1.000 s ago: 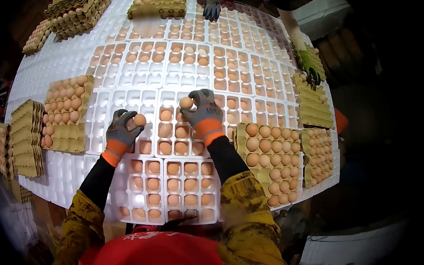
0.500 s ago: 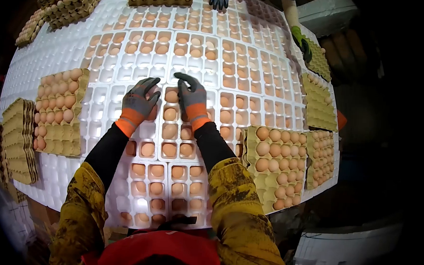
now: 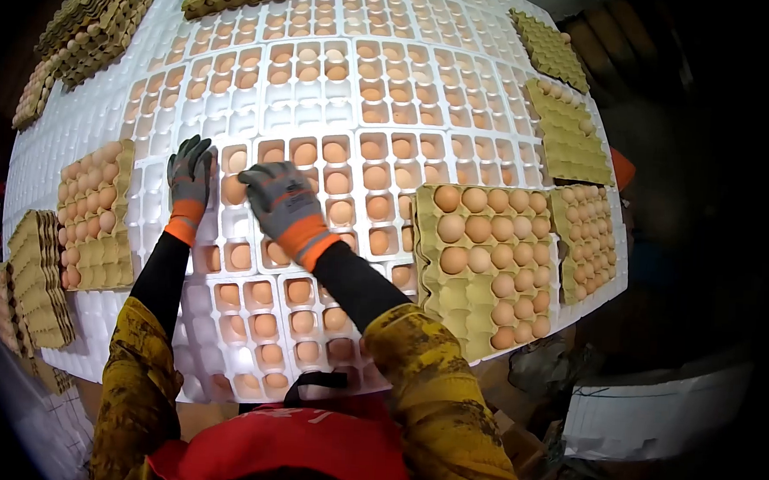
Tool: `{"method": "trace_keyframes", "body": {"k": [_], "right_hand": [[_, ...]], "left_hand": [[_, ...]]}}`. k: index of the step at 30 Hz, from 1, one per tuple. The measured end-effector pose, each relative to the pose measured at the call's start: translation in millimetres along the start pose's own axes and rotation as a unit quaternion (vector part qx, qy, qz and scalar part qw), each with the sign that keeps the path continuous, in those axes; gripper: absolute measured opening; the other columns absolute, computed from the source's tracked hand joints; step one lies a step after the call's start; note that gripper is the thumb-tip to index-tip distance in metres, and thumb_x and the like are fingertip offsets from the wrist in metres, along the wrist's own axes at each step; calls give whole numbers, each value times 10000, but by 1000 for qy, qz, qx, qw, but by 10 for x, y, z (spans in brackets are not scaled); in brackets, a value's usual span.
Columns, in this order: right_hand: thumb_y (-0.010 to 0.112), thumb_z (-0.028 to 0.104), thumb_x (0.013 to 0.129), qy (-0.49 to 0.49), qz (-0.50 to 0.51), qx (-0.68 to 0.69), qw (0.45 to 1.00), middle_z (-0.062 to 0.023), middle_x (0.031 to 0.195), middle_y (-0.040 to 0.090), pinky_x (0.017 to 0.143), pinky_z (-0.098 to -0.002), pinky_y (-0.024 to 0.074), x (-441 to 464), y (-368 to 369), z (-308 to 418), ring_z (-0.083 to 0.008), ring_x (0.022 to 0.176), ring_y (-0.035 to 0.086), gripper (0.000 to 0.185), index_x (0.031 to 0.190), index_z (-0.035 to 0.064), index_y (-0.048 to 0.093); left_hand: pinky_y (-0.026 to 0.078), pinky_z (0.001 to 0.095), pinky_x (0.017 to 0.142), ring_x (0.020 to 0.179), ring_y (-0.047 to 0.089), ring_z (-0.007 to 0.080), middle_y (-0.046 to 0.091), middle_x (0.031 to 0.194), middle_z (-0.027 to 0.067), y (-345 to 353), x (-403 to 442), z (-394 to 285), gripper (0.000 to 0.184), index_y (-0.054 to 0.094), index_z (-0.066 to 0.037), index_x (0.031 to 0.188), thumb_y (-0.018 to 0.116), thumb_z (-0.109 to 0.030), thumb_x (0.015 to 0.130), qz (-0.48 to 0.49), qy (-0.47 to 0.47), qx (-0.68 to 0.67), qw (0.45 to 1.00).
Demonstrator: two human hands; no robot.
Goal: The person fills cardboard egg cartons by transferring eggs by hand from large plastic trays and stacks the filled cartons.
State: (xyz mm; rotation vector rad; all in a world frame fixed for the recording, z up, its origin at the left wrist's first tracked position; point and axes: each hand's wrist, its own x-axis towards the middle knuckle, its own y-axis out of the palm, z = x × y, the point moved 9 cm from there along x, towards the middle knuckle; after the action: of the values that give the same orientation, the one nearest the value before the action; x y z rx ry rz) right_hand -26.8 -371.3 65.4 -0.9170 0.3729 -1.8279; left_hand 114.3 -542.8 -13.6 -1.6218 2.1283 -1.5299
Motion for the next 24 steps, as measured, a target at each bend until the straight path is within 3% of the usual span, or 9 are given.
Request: {"method": "trace_keyframes", "body": {"k": [3, 4, 6, 9, 13, 16, 17, 22, 24], "right_hand": [[568, 253, 917, -16, 25, -93, 995, -98, 1077, 650, 954, -431, 424, 115, 339, 200, -308, 1068, 570, 238, 1101, 143, 670], [537, 262, 932, 40, 174, -199, 964, -98, 1101, 673, 995, -470, 395, 139, 670, 75, -297, 1125, 565, 264, 1105, 146, 698], [487, 317, 961, -26, 255, -347, 902, -113, 1151, 684, 1043, -541, 347, -58, 1148, -115, -306, 1205, 542, 335, 1120, 134, 717], [405, 420, 992, 35, 213, -211, 953, -129, 1265, 638, 1097, -593, 269, -131, 897, -47, -355, 1298, 483, 453, 1159, 122, 703], [560, 269, 950, 85, 0, 15, 996, -120, 1232, 621, 1017, -450, 415, -681, -645, 296, -331, 1184, 542, 272, 1143, 110, 666], [649, 105, 901, 107, -119, -18, 987, -119, 1097, 680, 859, -380, 521, -1392, -1994, 235, -317, 1019, 620, 239, 1137, 92, 688], [634, 81, 880, 210, -79, -24, 974, -121, 1106, 677, 859, -398, 512, -1503, -2395, 258, -314, 1012, 618, 267, 1142, 90, 686], [639, 146, 840, 135, 68, -301, 941, -88, 1166, 631, 895, -442, 484, -2079, -2799, -404, -320, 1004, 584, 394, 1234, 145, 614], [639, 153, 851, 76, 76, -314, 943, -84, 1157, 628, 868, -426, 498, -2075, -2737, -497, -291, 983, 597, 388, 1238, 143, 608]], "left_hand": [[450, 391, 1002, 1148, 603, 316, 672, 1200, 138, -373, -45, -182, 306, 668, -73, 1224, 607, -121, 928, -37, -34, -97, 994], [445, 386, 1012, 1140, 609, 297, 671, 1212, 133, -424, -109, -137, 310, 663, -55, 1231, 619, -107, 928, -23, -50, -97, 994], [434, 349, 1047, 1203, 589, 240, 656, 1260, 122, -455, -270, -42, 334, 635, -31, 1273, 607, -85, 945, 1, -105, -196, 975], [433, 335, 1051, 1210, 590, 202, 642, 1294, 116, -507, -451, -126, 334, 616, -5, 1289, 598, -94, 967, 65, -134, -199, 969], [474, 319, 1014, 1167, 620, 191, 654, 1273, 111, -333, -665, -777, 338, 602, -1, 1306, 585, -83, 978, 112, -145, -287, 940], [500, 317, 962, 1090, 649, 192, 672, 1192, 103, -164, -846, -2054, 333, 622, -9, 1255, 637, -41, 924, 196, -76, -327, 921], [510, 331, 936, 1049, 657, 212, 664, 1159, 101, -96, -915, -2472, 379, 626, -41, 1267, 676, -52, 892, 200, -20, -355, 913], [463, 434, 966, 1129, 571, 363, 602, 1251, 141, 259, -1206, -4196, 580, 578, -104, 1319, 776, -191, 781, 242, 240, -166, 925], [456, 441, 970, 1107, 575, 361, 605, 1224, 141, 726, -1318, -4356, 552, 588, -97, 1264, 785, -182, 756, 358, 226, -23, 906]]}}
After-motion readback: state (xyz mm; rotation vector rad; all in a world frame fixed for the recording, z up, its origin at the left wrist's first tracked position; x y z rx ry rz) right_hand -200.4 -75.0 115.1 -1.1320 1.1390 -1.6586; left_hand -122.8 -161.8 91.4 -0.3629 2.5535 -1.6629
